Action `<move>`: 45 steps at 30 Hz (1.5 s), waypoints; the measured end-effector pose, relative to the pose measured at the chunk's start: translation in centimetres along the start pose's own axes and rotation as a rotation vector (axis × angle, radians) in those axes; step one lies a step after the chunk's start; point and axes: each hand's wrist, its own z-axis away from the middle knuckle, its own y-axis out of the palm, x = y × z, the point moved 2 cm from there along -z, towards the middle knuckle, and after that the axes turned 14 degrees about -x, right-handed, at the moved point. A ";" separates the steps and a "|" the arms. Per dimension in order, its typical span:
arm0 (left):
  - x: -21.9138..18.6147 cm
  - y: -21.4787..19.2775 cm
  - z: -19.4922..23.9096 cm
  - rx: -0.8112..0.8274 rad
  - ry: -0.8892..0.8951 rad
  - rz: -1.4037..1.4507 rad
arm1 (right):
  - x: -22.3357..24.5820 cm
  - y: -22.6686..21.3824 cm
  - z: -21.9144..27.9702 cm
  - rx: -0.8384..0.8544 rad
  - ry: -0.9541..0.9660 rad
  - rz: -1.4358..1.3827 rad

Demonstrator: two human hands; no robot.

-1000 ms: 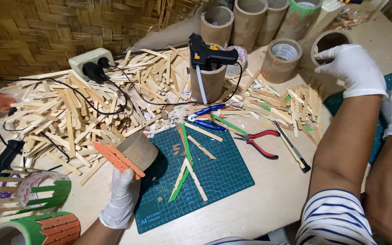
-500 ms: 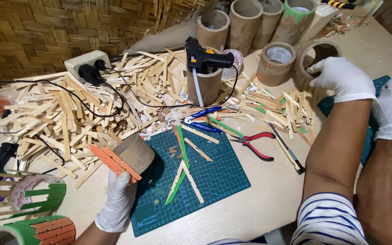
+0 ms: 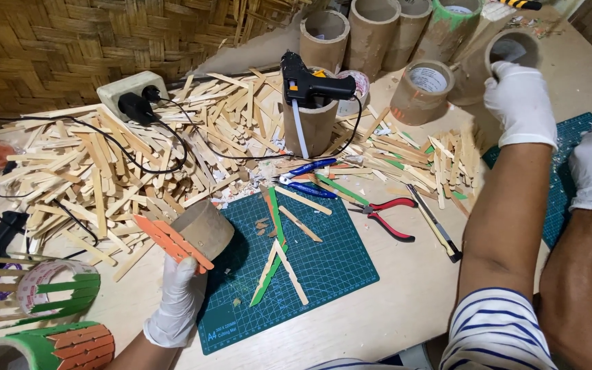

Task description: Gluing painted popsicle sticks onto a cardboard tube to create a decorative container.

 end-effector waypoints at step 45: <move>-0.7 0.7 0.2 0.038 -0.002 0.008 | 7.1 2.7 0.2 0.189 -0.185 0.069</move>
